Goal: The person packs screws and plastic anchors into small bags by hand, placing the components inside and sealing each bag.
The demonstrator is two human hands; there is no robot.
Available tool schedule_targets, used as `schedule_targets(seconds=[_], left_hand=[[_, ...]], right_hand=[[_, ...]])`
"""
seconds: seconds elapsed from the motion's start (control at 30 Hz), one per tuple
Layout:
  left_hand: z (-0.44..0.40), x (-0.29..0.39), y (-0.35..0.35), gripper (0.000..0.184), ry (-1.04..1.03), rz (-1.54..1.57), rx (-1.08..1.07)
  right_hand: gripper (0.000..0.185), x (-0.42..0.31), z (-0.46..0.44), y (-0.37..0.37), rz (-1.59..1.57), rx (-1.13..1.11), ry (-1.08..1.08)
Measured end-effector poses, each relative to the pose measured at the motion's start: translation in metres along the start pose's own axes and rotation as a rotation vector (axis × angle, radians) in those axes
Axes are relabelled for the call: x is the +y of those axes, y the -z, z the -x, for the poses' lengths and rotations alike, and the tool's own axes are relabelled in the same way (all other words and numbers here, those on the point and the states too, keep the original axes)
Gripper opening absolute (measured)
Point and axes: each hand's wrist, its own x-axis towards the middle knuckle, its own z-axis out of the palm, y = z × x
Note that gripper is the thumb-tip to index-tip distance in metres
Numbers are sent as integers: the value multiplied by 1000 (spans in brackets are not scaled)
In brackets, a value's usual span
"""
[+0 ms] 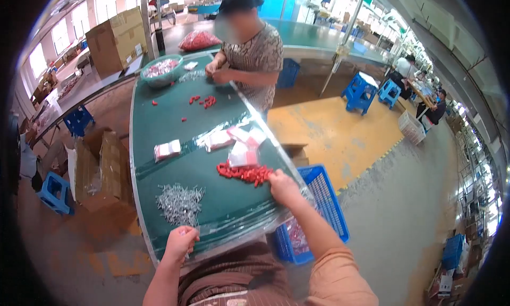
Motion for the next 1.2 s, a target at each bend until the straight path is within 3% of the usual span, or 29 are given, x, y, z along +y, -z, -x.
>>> schedule_targets(seconds=[0.1,0.2,0.33,0.43,0.63,0.93,1.2], left_hand=[[-4,-8,2,10,-51,-143,72],[-6,-12,-4,12,-195,-325,177],[-1,-5,-20,13,-367,-532,294],[3,1,-33,13,-381,-564,253],[0,-7,-38,14,-384,-525,214],[0,-7,-31,13,-303,-499,208],[-2,-7,-31,13,-359,-529,206]], right_hand=[[10,2,-5,4,5,-58,32],[7,-19,3,11,-212,33,105],[10,-112,21,41,-689,-105,227],[13,-164,38,48,-788,-195,385],[6,-183,44,25,-396,-153,515],[18,-190,43,48,-421,-154,485],[11,-195,43,30,-278,-135,590]])
